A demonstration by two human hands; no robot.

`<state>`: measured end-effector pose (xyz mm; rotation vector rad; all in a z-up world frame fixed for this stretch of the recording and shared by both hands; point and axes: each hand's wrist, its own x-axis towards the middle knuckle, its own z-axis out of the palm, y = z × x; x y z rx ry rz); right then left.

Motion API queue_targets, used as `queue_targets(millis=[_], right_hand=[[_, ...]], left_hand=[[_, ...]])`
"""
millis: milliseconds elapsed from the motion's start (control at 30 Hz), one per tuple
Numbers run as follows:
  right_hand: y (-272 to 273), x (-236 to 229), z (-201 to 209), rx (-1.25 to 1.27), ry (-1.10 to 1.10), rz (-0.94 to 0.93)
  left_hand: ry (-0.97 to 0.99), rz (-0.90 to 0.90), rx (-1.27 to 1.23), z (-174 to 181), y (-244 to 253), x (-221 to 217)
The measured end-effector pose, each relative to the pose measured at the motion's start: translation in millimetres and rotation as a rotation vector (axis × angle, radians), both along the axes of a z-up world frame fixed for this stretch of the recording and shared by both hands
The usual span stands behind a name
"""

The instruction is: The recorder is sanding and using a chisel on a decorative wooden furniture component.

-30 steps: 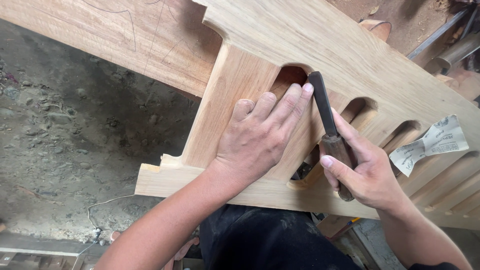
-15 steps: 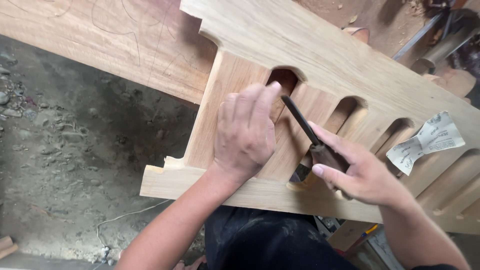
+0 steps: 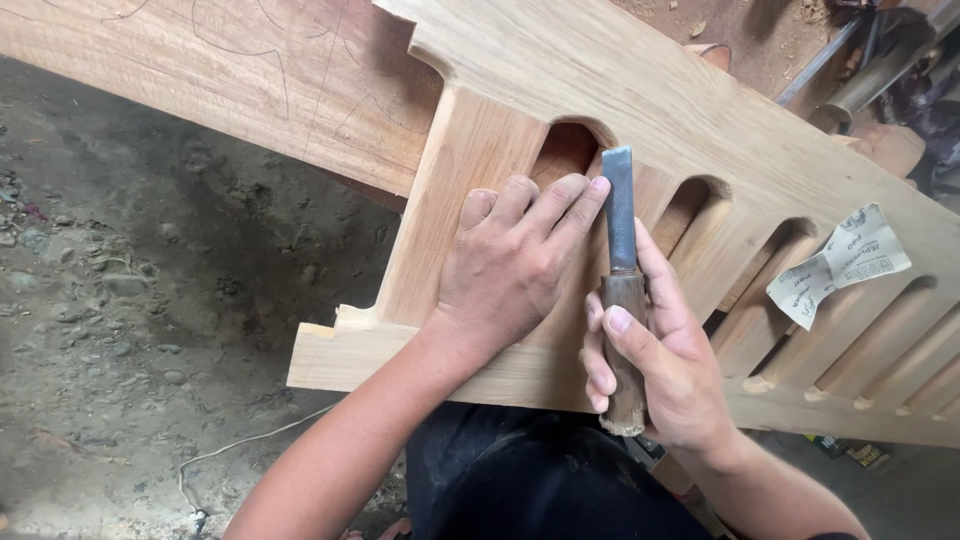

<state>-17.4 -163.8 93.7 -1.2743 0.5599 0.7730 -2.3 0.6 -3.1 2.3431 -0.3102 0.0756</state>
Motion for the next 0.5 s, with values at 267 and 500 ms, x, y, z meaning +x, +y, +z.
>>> queue_targets(millis=[267, 500], right_hand=[[18.4, -2.8, 4.0, -0.076, -0.005, -0.015], [20.4, 1.8, 1.0, -0.172, -0.034, 0.080]], left_hand=[[-0.005, 0.015, -0.023, -3.4, 0.5, -1.8], [-0.004, -0.001, 0.018, -4.3, 0.5, 0.3]])
